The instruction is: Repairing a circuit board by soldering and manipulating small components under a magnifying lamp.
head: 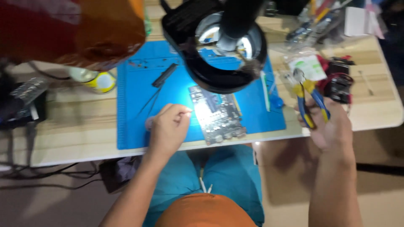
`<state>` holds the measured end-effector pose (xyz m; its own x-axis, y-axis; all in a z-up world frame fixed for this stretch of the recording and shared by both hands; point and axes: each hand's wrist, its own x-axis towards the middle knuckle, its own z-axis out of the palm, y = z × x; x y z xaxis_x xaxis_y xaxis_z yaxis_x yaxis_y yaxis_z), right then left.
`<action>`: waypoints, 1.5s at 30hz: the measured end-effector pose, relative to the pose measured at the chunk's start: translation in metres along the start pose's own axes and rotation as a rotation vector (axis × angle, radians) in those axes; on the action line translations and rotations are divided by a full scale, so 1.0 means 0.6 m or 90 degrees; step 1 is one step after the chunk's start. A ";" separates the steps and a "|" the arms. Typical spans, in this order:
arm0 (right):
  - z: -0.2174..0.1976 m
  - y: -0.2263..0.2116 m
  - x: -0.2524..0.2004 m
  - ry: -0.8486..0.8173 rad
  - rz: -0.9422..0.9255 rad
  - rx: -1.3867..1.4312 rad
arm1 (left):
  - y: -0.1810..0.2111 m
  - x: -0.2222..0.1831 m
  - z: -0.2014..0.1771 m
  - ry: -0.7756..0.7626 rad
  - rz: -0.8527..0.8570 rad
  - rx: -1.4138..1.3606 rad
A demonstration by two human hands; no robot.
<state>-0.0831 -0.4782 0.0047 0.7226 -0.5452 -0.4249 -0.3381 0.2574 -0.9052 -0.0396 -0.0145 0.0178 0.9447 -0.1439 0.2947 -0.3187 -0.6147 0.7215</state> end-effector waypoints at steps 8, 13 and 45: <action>0.002 0.000 -0.035 -0.315 -0.009 0.267 | 0.010 -0.005 -0.007 -0.049 -0.090 -0.133; 0.072 -0.014 -0.087 -0.349 -0.088 0.202 | 0.005 -0.005 0.006 -0.046 -0.108 -0.118; 0.117 0.039 -0.045 0.169 -0.780 -0.614 | 0.002 -0.010 -0.010 0.001 -0.076 -0.084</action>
<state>-0.0681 -0.4011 -0.0050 0.7471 -0.1786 0.6402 0.0315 -0.9526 -0.3025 -0.0462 -0.0096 0.0210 0.9764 -0.0748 0.2025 -0.2114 -0.5207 0.8271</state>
